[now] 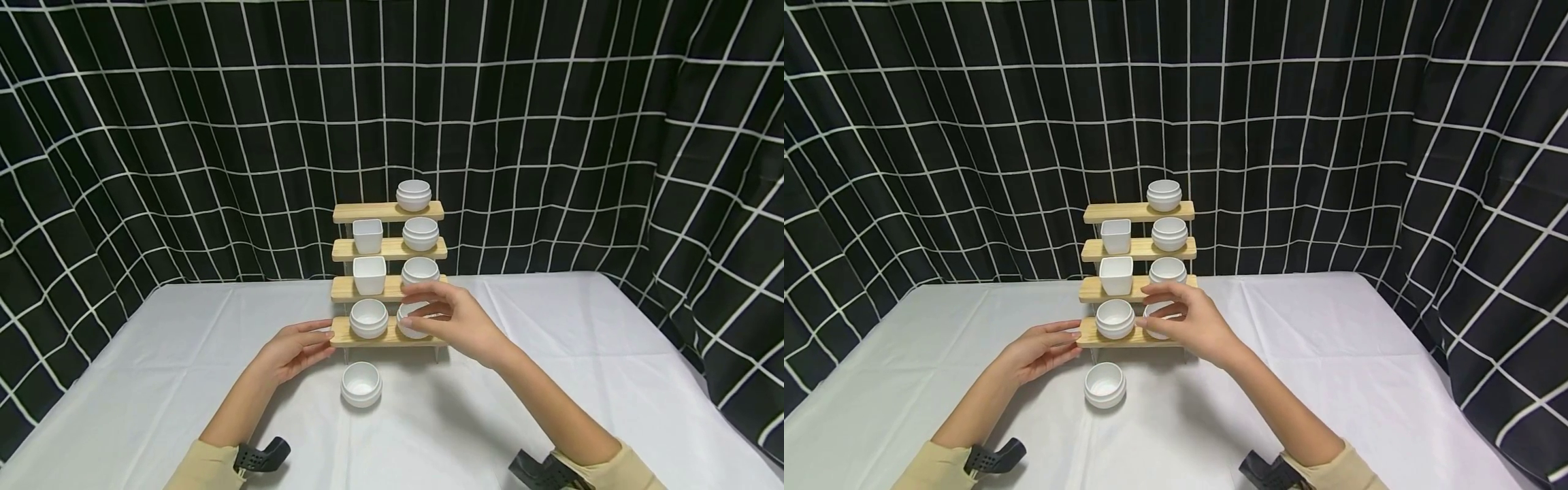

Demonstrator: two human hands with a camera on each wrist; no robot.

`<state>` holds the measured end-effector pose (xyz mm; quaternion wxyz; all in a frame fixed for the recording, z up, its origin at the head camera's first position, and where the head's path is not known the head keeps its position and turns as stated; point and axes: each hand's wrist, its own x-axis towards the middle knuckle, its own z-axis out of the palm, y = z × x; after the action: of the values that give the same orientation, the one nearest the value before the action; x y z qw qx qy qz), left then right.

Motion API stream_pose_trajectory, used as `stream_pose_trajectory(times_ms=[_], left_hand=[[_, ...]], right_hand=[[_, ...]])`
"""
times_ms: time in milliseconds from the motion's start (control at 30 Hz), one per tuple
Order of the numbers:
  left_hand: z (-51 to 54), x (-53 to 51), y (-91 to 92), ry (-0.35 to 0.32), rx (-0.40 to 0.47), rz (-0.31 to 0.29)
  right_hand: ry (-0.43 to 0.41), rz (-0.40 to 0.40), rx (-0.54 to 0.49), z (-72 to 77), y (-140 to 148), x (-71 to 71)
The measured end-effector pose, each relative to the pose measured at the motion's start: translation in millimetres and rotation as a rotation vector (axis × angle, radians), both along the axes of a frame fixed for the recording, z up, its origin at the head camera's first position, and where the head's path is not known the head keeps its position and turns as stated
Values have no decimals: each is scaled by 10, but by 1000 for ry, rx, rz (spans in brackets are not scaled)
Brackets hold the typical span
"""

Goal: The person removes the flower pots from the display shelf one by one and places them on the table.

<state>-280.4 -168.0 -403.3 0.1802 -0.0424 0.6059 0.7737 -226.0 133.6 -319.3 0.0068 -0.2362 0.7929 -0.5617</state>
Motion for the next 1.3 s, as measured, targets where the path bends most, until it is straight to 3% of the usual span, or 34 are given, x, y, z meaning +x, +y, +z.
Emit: stream_pose_trajectory(times_ms=[700,1300], left_hand=[[-11,-18,-4,8,-14,9],[-11,-10,6,7,-18,12]], right_hand=[[82,-85,-35,87,118,-61],[107,-144,10,230,177,-200]])
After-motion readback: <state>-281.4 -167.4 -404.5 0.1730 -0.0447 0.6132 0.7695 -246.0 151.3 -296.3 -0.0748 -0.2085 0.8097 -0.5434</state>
